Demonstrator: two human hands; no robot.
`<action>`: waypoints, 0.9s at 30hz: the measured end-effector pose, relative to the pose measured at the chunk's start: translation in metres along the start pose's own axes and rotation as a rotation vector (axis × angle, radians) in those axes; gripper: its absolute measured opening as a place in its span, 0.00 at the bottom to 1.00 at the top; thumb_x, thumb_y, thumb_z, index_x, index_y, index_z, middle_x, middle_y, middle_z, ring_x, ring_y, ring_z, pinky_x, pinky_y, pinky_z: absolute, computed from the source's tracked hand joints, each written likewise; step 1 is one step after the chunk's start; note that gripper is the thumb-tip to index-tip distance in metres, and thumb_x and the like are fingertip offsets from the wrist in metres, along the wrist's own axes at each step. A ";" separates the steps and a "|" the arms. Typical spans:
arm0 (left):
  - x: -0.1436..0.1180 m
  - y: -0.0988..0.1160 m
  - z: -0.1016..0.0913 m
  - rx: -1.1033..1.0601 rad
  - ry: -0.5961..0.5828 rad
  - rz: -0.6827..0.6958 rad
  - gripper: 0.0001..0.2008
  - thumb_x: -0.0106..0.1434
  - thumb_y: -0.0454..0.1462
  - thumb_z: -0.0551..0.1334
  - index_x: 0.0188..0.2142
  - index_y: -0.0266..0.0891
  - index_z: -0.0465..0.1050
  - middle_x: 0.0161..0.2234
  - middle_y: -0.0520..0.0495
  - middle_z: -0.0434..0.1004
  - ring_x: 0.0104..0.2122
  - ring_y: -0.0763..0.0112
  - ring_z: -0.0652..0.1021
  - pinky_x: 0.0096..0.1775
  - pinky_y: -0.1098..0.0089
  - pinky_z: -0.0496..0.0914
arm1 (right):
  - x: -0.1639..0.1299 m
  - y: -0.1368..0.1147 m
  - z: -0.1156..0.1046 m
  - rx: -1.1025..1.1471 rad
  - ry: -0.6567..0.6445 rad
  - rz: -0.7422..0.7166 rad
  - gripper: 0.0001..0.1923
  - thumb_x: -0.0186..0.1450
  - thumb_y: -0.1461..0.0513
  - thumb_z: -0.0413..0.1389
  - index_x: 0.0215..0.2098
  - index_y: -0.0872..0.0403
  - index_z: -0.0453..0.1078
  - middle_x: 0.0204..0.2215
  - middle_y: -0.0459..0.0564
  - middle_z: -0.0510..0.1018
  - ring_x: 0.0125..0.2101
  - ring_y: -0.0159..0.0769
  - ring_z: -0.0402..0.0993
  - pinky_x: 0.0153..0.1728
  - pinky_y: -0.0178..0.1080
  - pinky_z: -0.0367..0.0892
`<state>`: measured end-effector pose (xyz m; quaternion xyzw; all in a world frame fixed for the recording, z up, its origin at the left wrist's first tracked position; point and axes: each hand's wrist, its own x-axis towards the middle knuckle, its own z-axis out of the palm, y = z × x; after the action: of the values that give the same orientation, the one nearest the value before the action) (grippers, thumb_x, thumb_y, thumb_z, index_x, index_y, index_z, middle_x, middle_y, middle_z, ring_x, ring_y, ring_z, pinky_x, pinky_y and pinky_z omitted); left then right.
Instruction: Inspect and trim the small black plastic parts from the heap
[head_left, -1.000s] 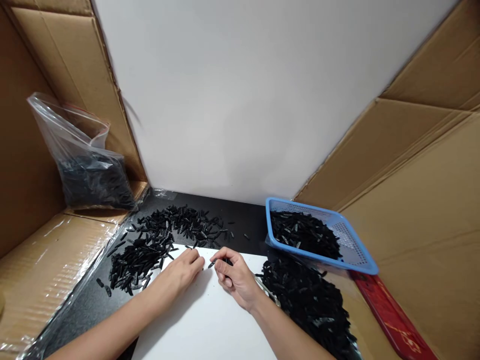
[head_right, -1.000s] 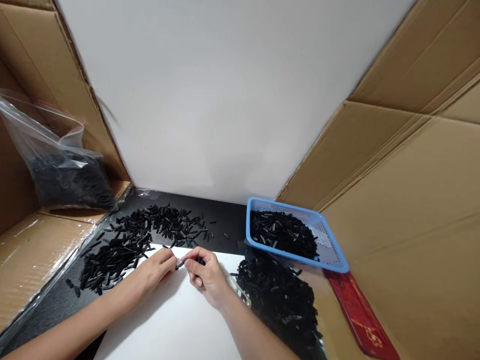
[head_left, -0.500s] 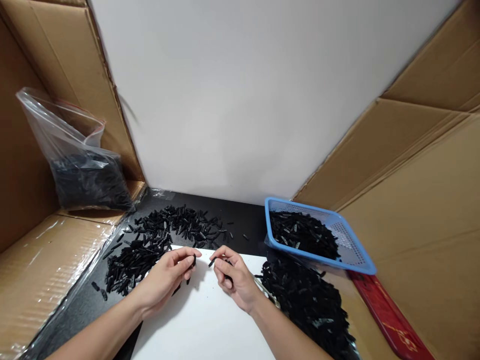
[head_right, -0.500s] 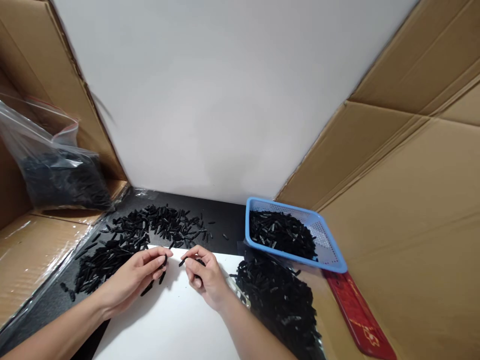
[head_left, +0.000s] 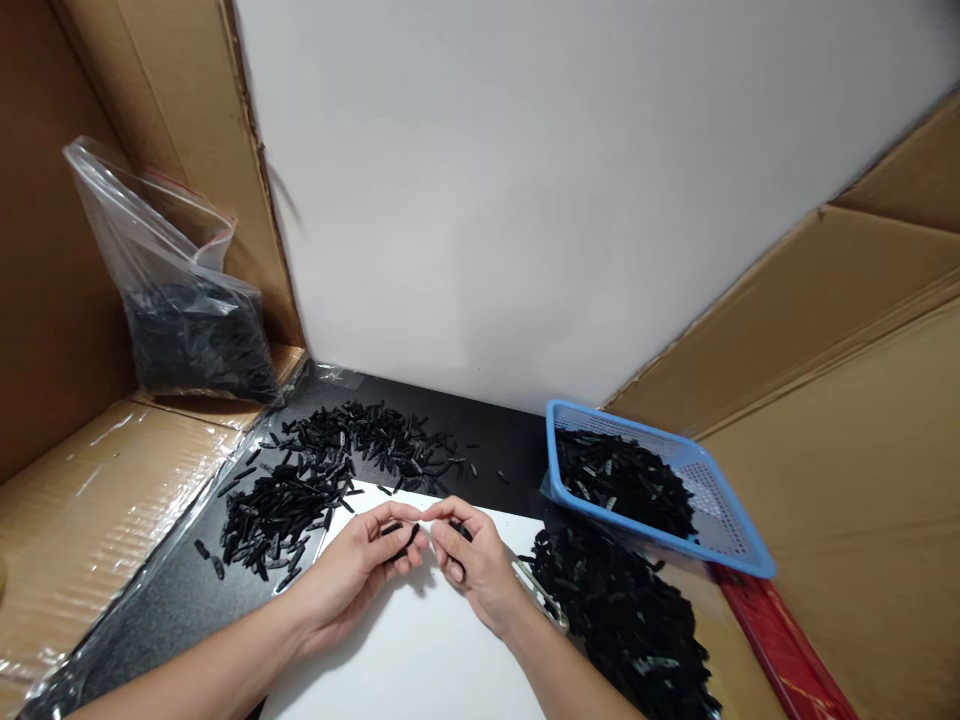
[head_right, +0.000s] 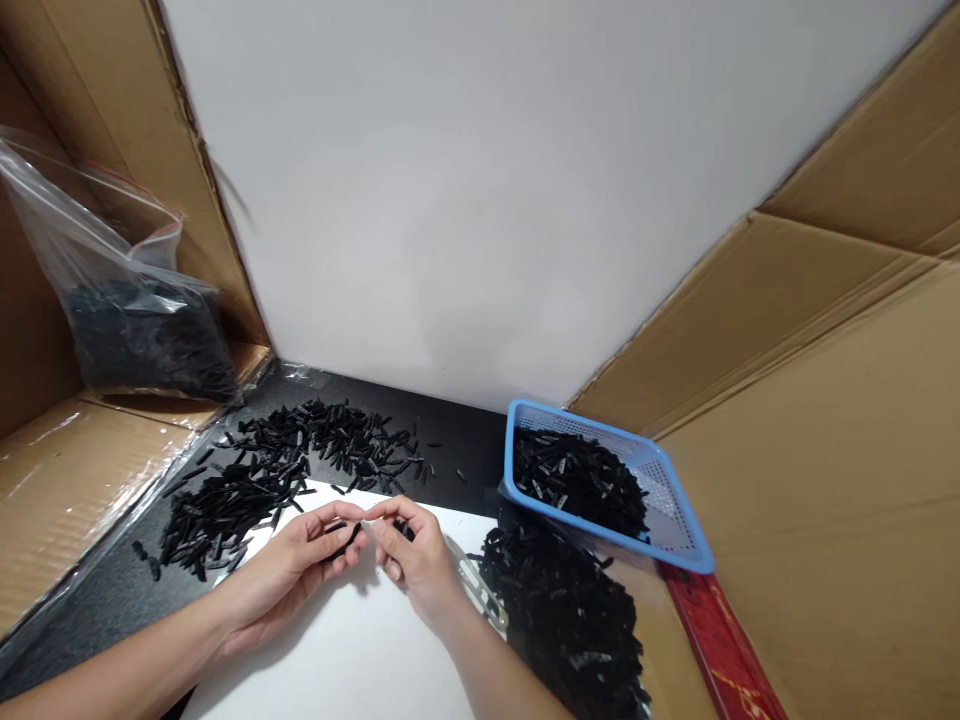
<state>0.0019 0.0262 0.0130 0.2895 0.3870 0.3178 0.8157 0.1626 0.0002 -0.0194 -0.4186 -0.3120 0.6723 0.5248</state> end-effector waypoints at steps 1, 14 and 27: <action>0.001 -0.001 -0.001 0.027 0.001 0.030 0.12 0.55 0.36 0.71 0.38 0.36 0.73 0.28 0.49 0.77 0.26 0.78 0.73 0.32 0.77 0.67 | 0.000 0.002 0.000 -0.032 0.014 -0.009 0.16 0.55 0.54 0.67 0.34 0.56 0.72 0.16 0.39 0.69 0.11 0.19 0.50 0.11 0.26 0.41; -0.003 0.003 0.003 0.164 0.013 0.066 0.12 0.59 0.43 0.65 0.38 0.37 0.74 0.27 0.52 0.71 0.27 0.75 0.68 0.26 0.76 0.58 | 0.003 0.004 0.000 0.021 0.075 0.026 0.16 0.50 0.53 0.69 0.29 0.56 0.76 0.12 0.40 0.68 0.11 0.19 0.50 0.12 0.27 0.40; -0.003 0.003 0.001 0.209 0.015 0.060 0.17 0.54 0.47 0.69 0.35 0.37 0.72 0.29 0.49 0.78 0.24 0.76 0.67 0.28 0.75 0.58 | 0.002 -0.003 -0.004 0.156 0.054 0.056 0.15 0.50 0.56 0.69 0.31 0.57 0.77 0.13 0.39 0.67 0.11 0.19 0.48 0.13 0.27 0.38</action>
<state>0.0004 0.0254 0.0174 0.3823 0.4153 0.3019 0.7683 0.1678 0.0025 -0.0191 -0.4029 -0.2327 0.6974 0.5451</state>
